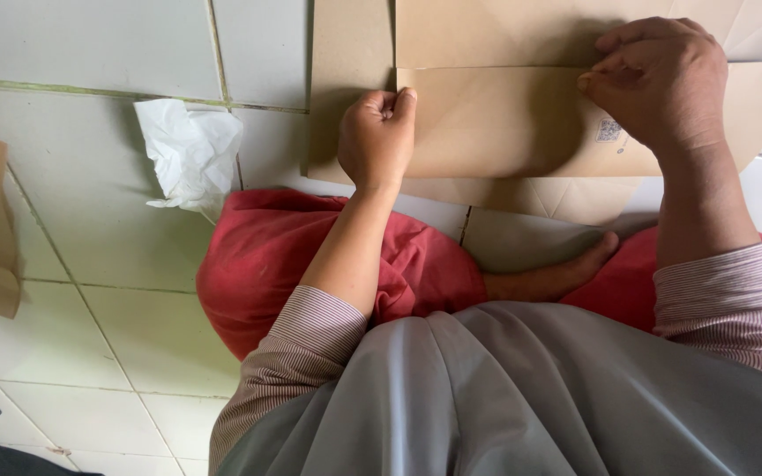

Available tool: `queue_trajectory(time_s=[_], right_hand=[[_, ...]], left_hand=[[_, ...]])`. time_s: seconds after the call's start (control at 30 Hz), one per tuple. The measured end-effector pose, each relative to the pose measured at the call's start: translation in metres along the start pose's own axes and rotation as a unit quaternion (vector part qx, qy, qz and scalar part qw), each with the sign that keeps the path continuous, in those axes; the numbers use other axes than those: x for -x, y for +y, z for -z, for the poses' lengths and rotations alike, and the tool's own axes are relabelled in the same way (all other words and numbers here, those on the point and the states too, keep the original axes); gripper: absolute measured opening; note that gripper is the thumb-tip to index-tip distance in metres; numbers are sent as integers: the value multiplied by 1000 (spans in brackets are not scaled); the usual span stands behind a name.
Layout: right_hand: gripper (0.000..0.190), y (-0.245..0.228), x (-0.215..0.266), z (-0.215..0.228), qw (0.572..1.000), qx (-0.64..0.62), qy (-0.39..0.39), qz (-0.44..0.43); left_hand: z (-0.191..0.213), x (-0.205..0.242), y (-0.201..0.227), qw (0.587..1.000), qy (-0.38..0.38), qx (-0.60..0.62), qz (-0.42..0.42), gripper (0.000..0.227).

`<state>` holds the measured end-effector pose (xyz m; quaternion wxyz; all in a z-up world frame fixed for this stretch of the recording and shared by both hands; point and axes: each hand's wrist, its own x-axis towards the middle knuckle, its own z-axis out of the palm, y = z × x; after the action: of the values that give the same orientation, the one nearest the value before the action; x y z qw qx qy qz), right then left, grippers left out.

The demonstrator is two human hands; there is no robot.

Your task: Folding and gluing cardboard sheets to assemble packaging

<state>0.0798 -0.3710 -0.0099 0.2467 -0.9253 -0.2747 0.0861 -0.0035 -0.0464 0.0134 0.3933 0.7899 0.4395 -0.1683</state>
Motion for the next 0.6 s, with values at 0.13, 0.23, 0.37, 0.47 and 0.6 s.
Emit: queue_trajectory(time_s=[0.13, 0.23, 0.37, 0.47, 0.6], right_hand=[[14, 0, -1, -1, 1000, -1, 1, -6], [13, 0, -1, -1, 1000, 3, 0, -9], [13, -1, -1, 0, 1000, 9, 1, -5], [12, 0, 0, -1, 1000, 11, 5, 1], [12, -4, -1, 0, 1000, 0, 3, -14]], left_hand=[[4, -1, 5, 1000, 2, -1, 4, 31], [2, -3, 4, 1000, 4, -8, 3, 32], [3, -3, 5, 1000, 4, -9, 6, 30], [4, -4, 7, 1000, -6, -17, 8, 30], [3, -5, 5, 1000, -4, -15, 9, 28]])
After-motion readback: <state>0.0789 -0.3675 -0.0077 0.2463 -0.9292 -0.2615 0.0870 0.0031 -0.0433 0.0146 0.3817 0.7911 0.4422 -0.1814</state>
